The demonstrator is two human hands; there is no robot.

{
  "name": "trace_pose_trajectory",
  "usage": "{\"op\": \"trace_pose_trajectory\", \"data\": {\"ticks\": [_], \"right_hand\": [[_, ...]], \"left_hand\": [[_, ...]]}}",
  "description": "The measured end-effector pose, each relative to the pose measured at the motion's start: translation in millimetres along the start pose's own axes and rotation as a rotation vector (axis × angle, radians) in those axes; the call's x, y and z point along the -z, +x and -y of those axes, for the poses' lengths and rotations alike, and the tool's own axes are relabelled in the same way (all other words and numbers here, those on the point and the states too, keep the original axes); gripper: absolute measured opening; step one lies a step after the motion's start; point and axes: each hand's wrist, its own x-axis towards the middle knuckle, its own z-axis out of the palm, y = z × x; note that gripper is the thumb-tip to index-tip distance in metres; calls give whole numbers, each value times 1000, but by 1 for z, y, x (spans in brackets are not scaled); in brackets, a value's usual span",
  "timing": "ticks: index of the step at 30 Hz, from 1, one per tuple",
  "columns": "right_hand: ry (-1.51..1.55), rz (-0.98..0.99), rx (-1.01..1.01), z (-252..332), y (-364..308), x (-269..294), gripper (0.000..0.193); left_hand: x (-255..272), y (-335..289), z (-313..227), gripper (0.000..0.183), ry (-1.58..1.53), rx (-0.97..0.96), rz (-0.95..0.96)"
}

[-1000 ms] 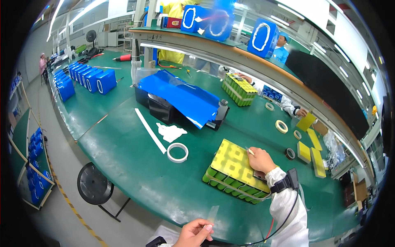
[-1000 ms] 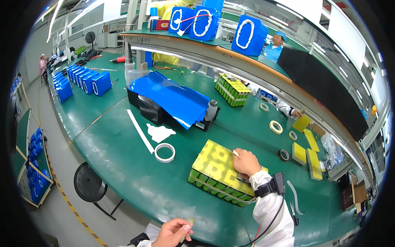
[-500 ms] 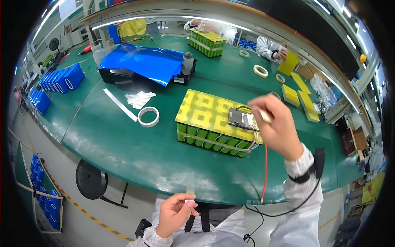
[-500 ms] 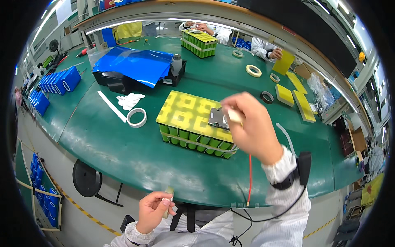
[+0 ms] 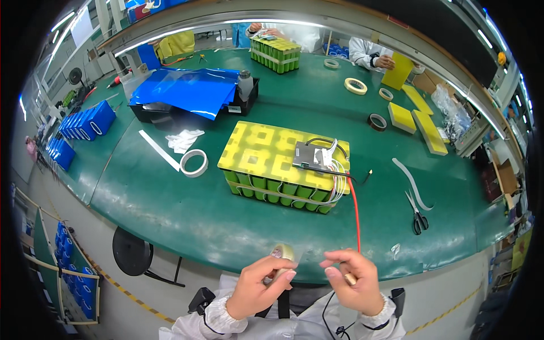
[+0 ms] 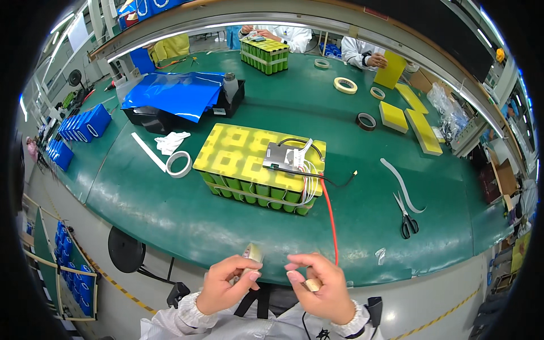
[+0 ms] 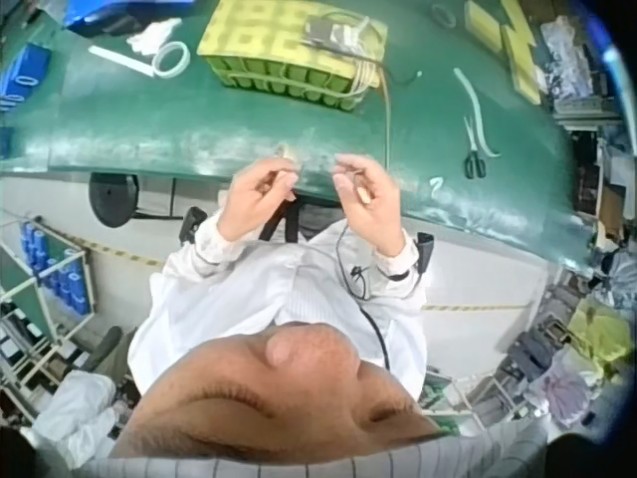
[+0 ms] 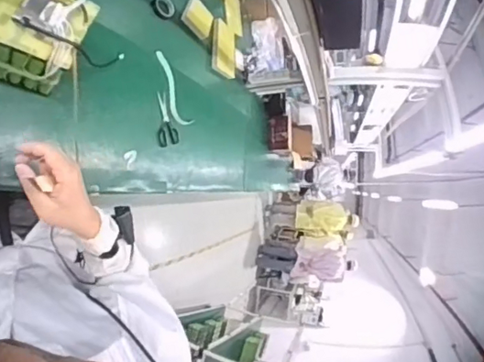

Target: The recorder is assembling battery packs by applying adhesive tape and managing wiring at a factory assembly station.

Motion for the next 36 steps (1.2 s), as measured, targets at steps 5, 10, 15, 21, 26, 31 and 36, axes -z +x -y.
{"op": "trace_pose_trajectory", "data": {"ticks": [5, 10, 15, 21, 26, 31, 36], "right_hand": [[35, -108, 84, -11, 3, 5, 41], [146, -5, -26, -16, 11, 12, 37], [226, 13, -38, -33, -8, -15, 14], [56, 130, -18, -35, -18, -44, 17], [-84, 170, 61, -52, -12, -96, 18], [-440, 146, 207, -54, -2, -121, 13], [-458, 108, 167, -56, -7, -131, 17]], "left_hand": [[-15, 8, -10, 15, -186, 195, 11], [-5, 15, -5, 17, 339, -208, 102], [6, -8, -24, 17, 428, -59, 137], [9, -80, -2, 39, 103, 350, 240], [-6, -119, 34, 41, -514, 735, 15], [-6, -122, 49, 40, -602, 685, -157], [-4, -127, 56, 41, -654, 667, -181]]}}
